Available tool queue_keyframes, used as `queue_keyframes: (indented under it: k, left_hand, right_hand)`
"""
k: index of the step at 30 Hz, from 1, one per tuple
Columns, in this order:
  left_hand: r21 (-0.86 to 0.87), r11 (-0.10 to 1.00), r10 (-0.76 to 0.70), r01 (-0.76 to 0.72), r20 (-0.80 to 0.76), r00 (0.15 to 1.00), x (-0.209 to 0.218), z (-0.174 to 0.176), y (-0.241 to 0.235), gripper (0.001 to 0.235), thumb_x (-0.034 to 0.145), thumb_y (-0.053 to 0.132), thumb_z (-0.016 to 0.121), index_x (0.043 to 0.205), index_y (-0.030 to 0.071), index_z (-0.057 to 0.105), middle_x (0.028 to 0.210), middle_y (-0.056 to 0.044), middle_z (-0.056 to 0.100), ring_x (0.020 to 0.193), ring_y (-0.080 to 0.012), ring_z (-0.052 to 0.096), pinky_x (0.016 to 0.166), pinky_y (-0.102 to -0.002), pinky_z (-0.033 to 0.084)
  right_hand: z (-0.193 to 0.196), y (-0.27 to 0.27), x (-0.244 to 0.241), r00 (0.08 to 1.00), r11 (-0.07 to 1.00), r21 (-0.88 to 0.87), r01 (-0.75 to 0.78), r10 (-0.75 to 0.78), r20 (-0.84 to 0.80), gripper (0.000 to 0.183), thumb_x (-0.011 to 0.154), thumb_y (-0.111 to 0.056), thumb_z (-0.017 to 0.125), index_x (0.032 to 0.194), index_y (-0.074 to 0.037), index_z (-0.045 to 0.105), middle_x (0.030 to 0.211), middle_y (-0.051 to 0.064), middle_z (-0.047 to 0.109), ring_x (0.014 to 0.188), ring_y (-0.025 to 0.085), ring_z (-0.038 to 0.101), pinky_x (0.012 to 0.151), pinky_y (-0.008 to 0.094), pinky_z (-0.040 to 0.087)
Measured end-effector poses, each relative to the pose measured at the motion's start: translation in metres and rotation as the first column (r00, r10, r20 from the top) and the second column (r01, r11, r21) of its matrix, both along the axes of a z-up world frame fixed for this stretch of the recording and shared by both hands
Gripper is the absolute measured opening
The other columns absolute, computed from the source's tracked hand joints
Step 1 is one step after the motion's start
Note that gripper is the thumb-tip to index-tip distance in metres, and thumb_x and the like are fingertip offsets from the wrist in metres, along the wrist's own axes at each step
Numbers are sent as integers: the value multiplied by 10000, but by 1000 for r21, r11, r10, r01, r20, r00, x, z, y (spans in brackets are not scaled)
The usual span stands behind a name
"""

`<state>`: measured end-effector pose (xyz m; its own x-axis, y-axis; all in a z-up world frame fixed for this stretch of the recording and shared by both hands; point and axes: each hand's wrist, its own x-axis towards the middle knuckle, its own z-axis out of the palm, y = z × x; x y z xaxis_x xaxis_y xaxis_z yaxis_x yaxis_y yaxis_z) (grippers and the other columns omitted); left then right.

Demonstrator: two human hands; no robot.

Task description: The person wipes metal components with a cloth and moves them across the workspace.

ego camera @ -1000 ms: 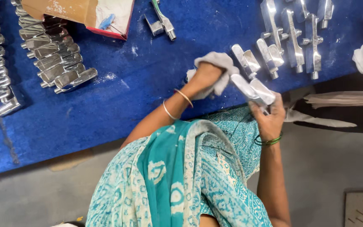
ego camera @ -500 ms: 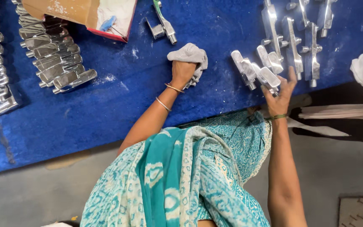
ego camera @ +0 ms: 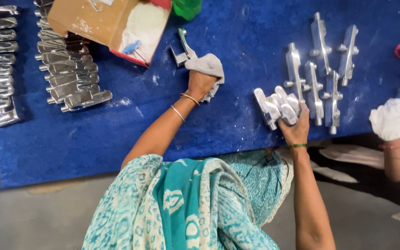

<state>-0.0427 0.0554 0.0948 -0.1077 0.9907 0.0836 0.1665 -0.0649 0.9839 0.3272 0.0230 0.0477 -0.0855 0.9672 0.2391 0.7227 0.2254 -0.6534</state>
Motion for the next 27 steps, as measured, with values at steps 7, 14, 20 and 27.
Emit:
queue_keyframes:
  k: [7,14,20,27]
  left_hand:
    - [353,926,282,-134,-412,866,5,-20,25,128,782,172,689,738,71,624,746,-182,643,744,-416,632,677,-500,508]
    - [244,961,240,-131,-496,835,13,-31,36,118,809,184,676,774,78,638,770,-171,652,761,-403,643,688,-496,520]
    - [179,974,214,-138,-544,811,8,-32,39,114,832,193,665,805,84,651,791,-161,659,776,-392,652,698,-493,530]
    - [169,982,165,-84,-554,816,6,-46,41,210,854,234,671,993,78,700,920,-148,704,873,-373,685,777,-476,556]
  right_hand:
    - [56,29,15,957,986,-28,-163,165,239,796,737,-165,887,1405,21,497,1265,216,597,1168,356,604,1015,433,497]
    - [110,180,13,791,888,-55,-456,433,431,771,733,-144,889,1388,-5,506,1224,253,612,1159,407,629,979,451,527]
    - [98,348,-38,717,885,-84,-458,423,554,718,755,-123,904,1366,-25,541,1214,252,638,1127,465,639,959,493,534]
    - [55,466,-57,645,806,-132,-577,549,532,776,734,-86,883,1405,9,503,1303,263,576,1193,476,599,997,505,522]
